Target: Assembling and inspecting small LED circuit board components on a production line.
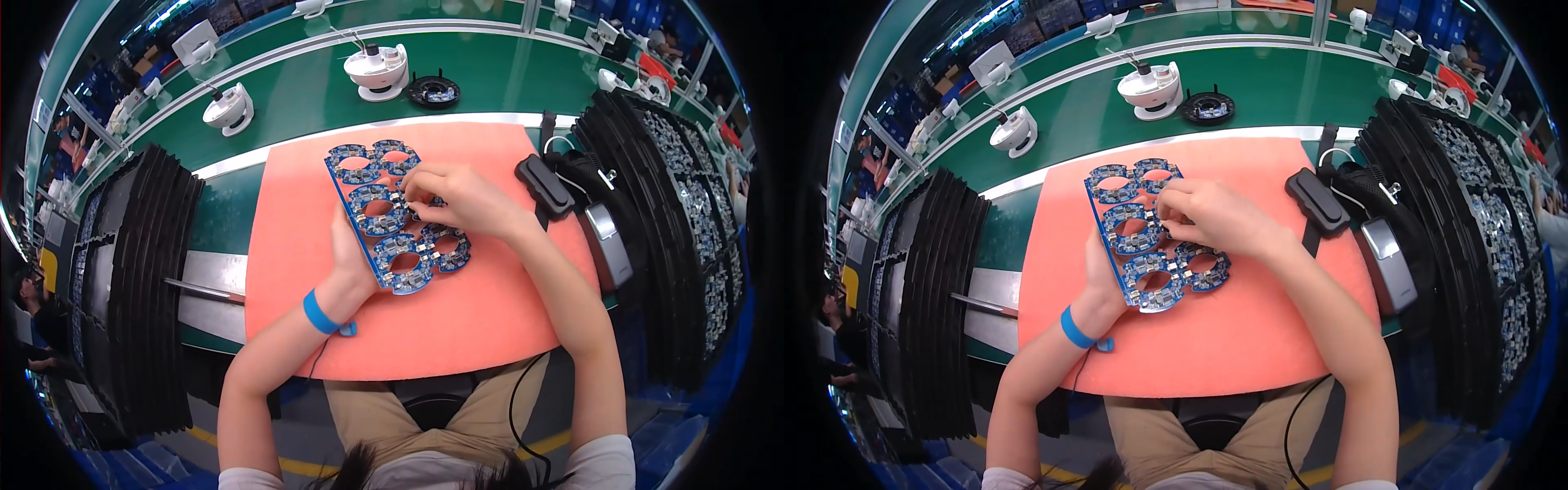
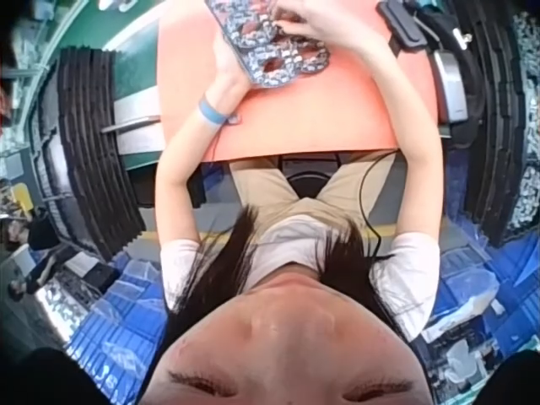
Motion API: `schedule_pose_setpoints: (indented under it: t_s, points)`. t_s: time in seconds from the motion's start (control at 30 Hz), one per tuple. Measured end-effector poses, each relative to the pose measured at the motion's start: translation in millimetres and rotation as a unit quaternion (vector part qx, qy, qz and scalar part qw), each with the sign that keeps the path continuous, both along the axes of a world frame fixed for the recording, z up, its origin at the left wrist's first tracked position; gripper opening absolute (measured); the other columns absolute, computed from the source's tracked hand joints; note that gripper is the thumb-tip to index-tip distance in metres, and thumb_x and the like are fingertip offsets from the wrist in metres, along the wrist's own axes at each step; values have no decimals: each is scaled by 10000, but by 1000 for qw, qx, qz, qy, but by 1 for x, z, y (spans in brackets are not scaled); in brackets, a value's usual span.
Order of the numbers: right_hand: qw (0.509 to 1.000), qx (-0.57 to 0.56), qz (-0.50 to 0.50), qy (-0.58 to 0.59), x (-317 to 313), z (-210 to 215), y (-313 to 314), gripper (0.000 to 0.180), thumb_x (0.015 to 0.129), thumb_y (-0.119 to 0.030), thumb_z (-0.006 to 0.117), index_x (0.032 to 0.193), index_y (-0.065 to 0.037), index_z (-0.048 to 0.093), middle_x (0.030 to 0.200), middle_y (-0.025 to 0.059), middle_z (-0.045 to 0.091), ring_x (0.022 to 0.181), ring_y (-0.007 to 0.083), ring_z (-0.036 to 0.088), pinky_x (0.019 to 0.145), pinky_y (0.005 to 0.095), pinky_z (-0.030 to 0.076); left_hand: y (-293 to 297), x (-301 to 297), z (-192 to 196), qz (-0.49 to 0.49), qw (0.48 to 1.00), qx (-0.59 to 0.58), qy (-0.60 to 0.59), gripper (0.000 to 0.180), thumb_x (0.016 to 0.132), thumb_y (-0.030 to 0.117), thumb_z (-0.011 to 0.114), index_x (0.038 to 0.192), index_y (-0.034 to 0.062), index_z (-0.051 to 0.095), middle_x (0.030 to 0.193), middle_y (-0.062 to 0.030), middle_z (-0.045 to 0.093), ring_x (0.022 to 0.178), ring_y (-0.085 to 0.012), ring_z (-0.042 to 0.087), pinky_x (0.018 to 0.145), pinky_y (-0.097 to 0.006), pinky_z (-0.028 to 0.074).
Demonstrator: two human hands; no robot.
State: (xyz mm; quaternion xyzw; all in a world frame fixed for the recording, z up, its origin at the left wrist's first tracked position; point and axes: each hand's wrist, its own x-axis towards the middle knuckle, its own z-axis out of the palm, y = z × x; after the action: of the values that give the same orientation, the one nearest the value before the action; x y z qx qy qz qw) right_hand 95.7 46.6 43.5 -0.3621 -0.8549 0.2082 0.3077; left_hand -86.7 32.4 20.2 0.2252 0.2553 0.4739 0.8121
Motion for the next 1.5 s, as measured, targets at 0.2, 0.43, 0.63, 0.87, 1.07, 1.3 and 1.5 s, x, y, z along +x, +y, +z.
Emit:
schedule_pose_setpoints:
  t_s: [0.2,0.43,0.63,0.87,1.07,1.3,1.5]
  points:
    - [998,-25,-44,37,10,2,4,134,749,-65,654,841,-19,568,865,94,600,768,234,624,675,322,513,-3,10,13,-23,997,-17,-76,688,900,596,180,1268,80,447,1198,-157,525,1037,-311,573,865,-485,504]
    - [980,200,4,-14,9,-12,10,106,764,-83,660,852,-36,624,897,64,642,830,236,629,701,321,511,1,6,6,-67,996,4,-63,650,929,535,196,1310,42,381,1249,-208,479,1152,-354,500,971,-527,421]
    - [997,-33,-72,-2,3,2,-1,183,758,-86,662,937,-53,648,905,61,643,833,234,631,719,326,515,-2,8,11,-43,999,-25,-12,630,917,563,218,1208,76,492,1124,-125,575,999,-253,602,855,-414,519]
    - [970,239,-36,-31,1,-7,4,123,762,-84,653,836,-23,576,838,73,638,807,223,633,659,327,513,1,11,6,-55,998,-11,-3,635,919,561,216,1197,60,488,1096,-134,586,962,-244,613,843,-401,525]
    - [998,17,-67,-6,5,7,-1,148,772,-144,621,857,-36,568,846,92,597,821,278,599,725,373,485,5,1,-5,-34,998,-14,-51,557,930,490,290,1212,51,483,1187,-148,549,998,-300,596,833,-419,526]
    - [974,208,-26,-83,25,-11,12,156,743,-110,639,883,-43,623,899,73,626,890,245,602,750,349,498,1,10,6,-26,998,-18,-57,526,935,431,272,1234,47,472,1216,-162,535,1076,-309,559,833,-416,513]
    - [997,4,-79,11,26,-6,11,141,729,-54,600,862,-20,574,833,107,601,784,246,604,687,331,490,2,4,5,-29,999,-22,-32,566,930,448,279,1296,39,415,1270,-171,495,1108,-301,544,846,-397,504]
